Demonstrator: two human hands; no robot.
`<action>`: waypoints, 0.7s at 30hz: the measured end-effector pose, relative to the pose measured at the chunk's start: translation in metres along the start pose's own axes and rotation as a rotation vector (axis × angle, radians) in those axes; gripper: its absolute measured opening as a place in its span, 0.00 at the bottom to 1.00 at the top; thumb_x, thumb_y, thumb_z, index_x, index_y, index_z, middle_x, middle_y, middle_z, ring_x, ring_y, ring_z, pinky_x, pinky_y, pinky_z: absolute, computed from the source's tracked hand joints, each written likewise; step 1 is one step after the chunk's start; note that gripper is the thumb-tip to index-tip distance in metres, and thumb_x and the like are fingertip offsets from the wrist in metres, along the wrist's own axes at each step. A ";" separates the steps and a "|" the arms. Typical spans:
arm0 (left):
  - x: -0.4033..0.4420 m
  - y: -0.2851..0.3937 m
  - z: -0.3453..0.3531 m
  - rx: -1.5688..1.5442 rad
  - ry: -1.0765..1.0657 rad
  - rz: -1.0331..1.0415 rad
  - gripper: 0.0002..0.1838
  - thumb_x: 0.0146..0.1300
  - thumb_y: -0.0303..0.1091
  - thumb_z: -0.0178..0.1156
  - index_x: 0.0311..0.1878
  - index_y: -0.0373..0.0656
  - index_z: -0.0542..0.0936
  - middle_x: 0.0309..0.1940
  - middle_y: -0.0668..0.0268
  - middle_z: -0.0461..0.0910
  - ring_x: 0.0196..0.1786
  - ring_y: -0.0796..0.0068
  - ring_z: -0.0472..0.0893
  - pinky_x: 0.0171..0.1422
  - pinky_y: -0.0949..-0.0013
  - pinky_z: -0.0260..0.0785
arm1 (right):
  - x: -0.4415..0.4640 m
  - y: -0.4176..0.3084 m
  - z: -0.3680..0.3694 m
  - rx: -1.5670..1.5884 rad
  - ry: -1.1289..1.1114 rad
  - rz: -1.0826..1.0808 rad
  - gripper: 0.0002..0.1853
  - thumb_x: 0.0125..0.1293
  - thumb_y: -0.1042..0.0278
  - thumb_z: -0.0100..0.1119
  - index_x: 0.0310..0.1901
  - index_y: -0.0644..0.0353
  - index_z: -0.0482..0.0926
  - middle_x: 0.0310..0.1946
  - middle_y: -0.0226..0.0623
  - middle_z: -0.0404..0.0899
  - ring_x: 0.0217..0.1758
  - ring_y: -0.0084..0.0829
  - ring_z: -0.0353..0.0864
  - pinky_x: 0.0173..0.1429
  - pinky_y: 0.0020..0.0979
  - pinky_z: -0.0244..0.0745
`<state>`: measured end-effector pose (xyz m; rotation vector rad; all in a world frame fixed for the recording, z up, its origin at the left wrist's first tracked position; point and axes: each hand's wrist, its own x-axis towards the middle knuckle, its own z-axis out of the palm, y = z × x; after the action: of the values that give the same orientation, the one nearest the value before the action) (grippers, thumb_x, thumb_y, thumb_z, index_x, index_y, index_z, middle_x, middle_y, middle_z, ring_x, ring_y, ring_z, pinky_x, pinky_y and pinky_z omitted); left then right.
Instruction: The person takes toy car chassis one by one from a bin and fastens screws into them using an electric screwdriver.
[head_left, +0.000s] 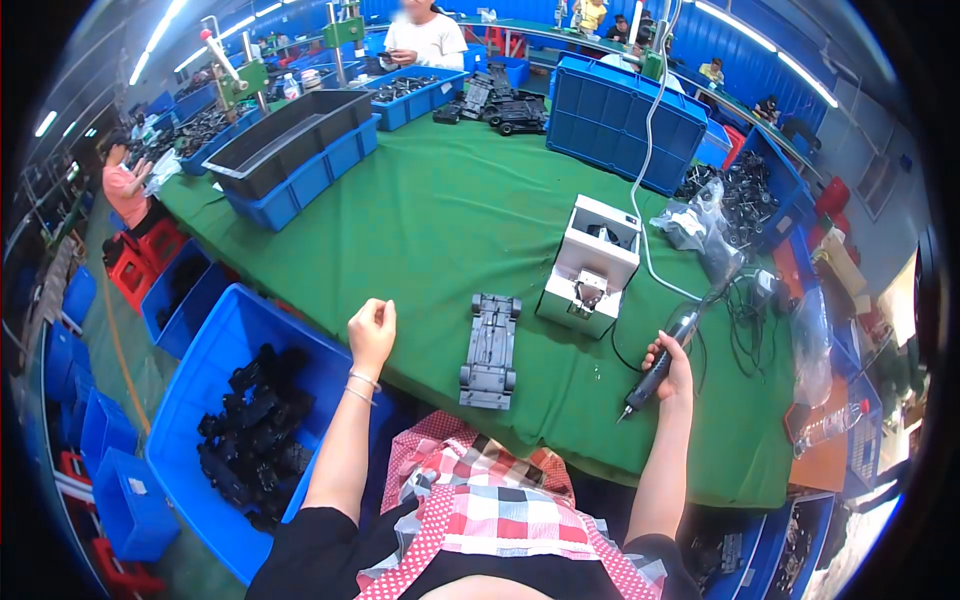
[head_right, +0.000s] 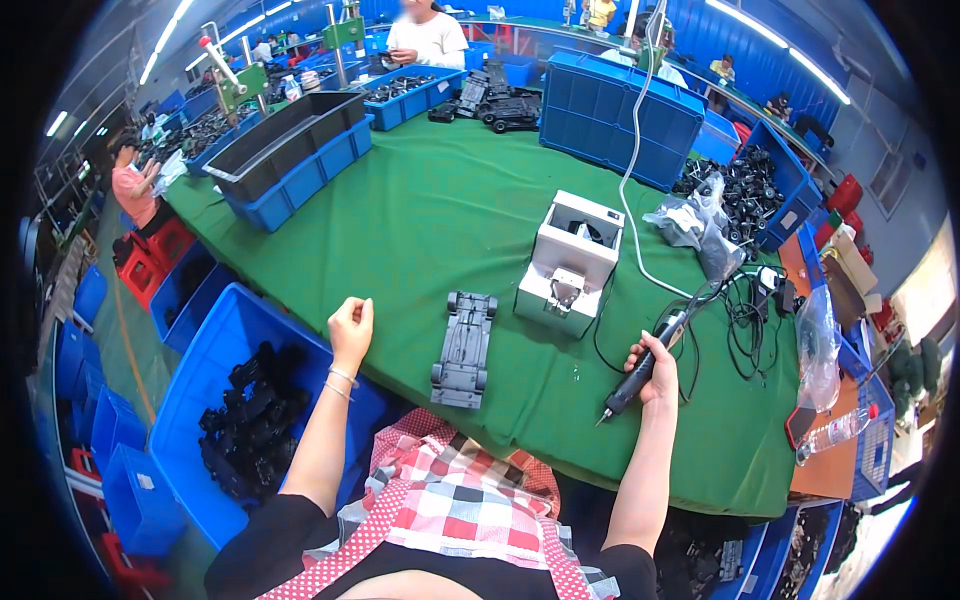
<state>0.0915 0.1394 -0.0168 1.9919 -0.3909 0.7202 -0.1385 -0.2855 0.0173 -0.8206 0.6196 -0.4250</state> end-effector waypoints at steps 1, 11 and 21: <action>0.000 -0.001 0.000 -0.002 0.014 0.016 0.09 0.58 0.29 0.60 0.25 0.35 0.75 0.14 0.66 0.73 0.16 0.82 0.71 0.22 0.76 0.63 | 0.001 -0.001 0.000 -0.004 -0.001 0.007 0.11 0.56 0.64 0.63 0.29 0.59 0.71 0.22 0.35 0.74 0.20 0.27 0.73 0.24 0.26 0.71; -0.001 0.004 -0.001 -0.016 0.015 -0.007 0.11 0.57 0.30 0.60 0.23 0.36 0.74 0.15 0.61 0.74 0.17 0.74 0.73 0.23 0.71 0.64 | 0.002 -0.002 0.003 0.003 -0.014 0.016 0.12 0.55 0.65 0.65 0.27 0.57 0.70 0.22 0.34 0.73 0.21 0.26 0.73 0.24 0.25 0.70; -0.005 0.006 -0.005 0.008 0.013 0.001 0.11 0.58 0.31 0.60 0.24 0.36 0.75 0.15 0.62 0.75 0.17 0.75 0.73 0.24 0.72 0.65 | 0.003 0.001 0.003 -0.007 -0.008 0.005 0.13 0.53 0.65 0.66 0.27 0.58 0.70 0.21 0.34 0.73 0.20 0.26 0.73 0.23 0.25 0.70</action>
<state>0.0827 0.1408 -0.0136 1.9941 -0.3815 0.7360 -0.1342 -0.2846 0.0171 -0.8272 0.6155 -0.4151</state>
